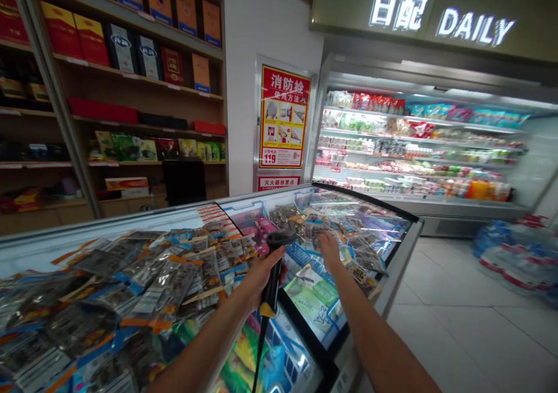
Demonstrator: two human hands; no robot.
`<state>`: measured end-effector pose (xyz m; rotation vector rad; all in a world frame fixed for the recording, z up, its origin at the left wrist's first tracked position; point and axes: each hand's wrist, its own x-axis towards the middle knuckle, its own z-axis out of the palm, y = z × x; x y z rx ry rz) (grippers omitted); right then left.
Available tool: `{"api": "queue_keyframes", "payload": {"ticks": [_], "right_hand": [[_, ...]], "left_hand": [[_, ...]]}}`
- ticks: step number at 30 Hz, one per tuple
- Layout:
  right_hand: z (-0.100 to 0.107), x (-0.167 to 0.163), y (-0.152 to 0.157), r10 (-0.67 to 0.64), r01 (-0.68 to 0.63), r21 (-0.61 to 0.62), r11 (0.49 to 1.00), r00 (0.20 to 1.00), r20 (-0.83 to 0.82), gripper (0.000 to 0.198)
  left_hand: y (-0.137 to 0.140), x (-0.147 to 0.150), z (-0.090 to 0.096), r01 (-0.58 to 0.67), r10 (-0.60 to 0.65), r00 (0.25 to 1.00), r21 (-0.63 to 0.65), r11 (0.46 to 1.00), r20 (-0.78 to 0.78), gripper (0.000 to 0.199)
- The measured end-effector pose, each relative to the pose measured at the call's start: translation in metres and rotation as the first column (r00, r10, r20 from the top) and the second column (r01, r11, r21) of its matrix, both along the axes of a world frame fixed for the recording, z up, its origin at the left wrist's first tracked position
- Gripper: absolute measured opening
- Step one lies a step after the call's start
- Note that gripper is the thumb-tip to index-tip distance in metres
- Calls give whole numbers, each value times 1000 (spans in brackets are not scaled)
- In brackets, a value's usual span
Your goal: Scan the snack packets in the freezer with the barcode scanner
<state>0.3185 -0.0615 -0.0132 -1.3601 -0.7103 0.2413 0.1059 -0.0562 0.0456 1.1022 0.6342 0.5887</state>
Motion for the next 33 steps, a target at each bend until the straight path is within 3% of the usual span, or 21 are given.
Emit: {"api": "queue_keyframes", "payload": {"ticks": [3,7,14,18,22,33], "right_hand": [[-5,9,4,42,-12,120,993,967,-250,11],[-12,14,-1,117,-34,216,976,918,-380,15],[-16,4,-3,127,-119,52,992,970,-209,33],[-17,7,-1,122,-78,199,977,968,-219,39],[-11,8,-3,74,5,318,948,969,-235,32],[-8,8,-5,12,65,340,938,976,-219,23]], "left_hand": [[-2,-5,-2,62,-67,994,-65,996,-86,36],[-4,-14,10,113,-123,986,-96,989,-110,36],[-8,-34,30,89,-97,993,-109,990,-67,28],[-11,-38,30,81,-90,993,-124,989,-72,28],[-14,-36,31,97,-110,990,-132,986,-89,30],[-19,-32,32,152,-161,984,-105,983,-78,30]]}}
